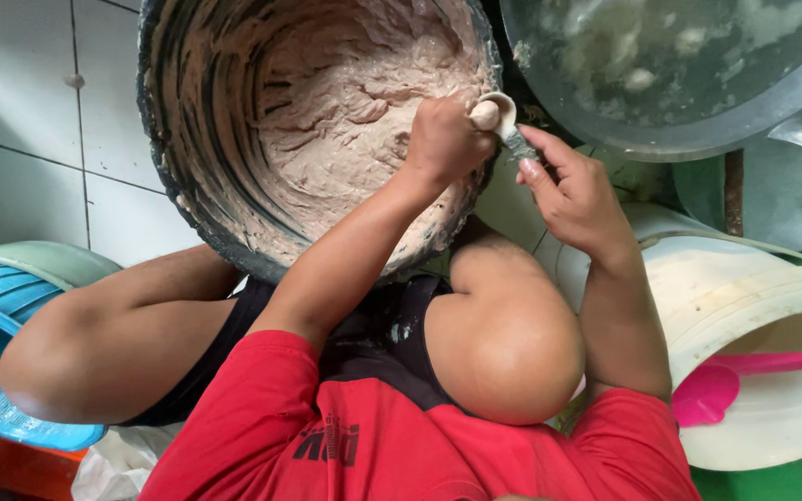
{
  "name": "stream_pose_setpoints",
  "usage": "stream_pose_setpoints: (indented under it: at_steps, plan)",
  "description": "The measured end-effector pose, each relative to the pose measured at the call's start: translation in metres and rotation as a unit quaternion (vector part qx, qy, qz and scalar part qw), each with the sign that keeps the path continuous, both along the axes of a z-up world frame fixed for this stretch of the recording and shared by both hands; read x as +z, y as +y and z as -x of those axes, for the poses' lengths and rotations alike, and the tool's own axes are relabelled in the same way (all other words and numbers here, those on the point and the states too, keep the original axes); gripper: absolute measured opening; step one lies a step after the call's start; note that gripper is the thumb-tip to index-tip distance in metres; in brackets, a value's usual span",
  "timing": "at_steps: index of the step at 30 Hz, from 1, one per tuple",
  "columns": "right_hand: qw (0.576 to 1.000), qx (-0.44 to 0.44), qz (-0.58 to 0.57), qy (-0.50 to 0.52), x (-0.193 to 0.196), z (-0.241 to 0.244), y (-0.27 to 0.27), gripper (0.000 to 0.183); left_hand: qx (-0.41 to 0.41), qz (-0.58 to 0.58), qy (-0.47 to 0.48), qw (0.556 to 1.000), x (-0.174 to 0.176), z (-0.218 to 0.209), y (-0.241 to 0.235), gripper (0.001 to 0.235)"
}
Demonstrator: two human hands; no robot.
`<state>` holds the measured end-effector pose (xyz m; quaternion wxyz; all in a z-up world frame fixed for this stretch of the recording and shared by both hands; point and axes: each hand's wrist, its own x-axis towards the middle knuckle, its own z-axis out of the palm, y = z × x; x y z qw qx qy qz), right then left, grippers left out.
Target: The person scoops a thick pinkish paste from a large bucket using a spoon and forms small round balls, dropping them into a nearby container. The process is repeated continuously throughout the clip.
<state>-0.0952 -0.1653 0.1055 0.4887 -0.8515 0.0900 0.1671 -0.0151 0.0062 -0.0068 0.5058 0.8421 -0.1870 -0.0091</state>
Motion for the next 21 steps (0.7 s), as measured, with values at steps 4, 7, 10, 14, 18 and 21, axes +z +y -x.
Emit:
stream_pose_setpoints:
  at_steps: [4,7,10,14,18,21]
  plan:
    - [0.972,-0.083,-0.174,0.134,-0.001,0.000,-0.005,0.041,0.011,-0.079,0.015,0.997,-0.004,-0.002,0.001,0.018]
    - [0.984,-0.110,-0.098,0.103,-0.005,0.001,-0.019,0.044,0.050,-0.178,0.026,0.982,-0.010,-0.002,0.006,0.021]
    - [0.993,-0.100,0.053,-0.016,-0.007,0.000,-0.035,0.042,0.072,-0.195,-0.006,0.978,-0.016,0.001,0.013,0.026]
    - [0.967,-0.043,0.182,-0.171,-0.008,-0.004,-0.044,0.033,0.050,-0.057,0.023,0.997,-0.026,0.004,0.017,0.024]
    - [0.991,-0.117,-0.011,0.070,-0.009,-0.003,-0.024,0.040,0.019,-0.002,0.049,0.999,-0.030,0.002,0.013,0.019]
    - [0.995,-0.060,-0.040,0.074,-0.007,-0.002,-0.004,0.043,0.003,0.012,0.055,0.998,-0.024,0.000,0.010,0.015]
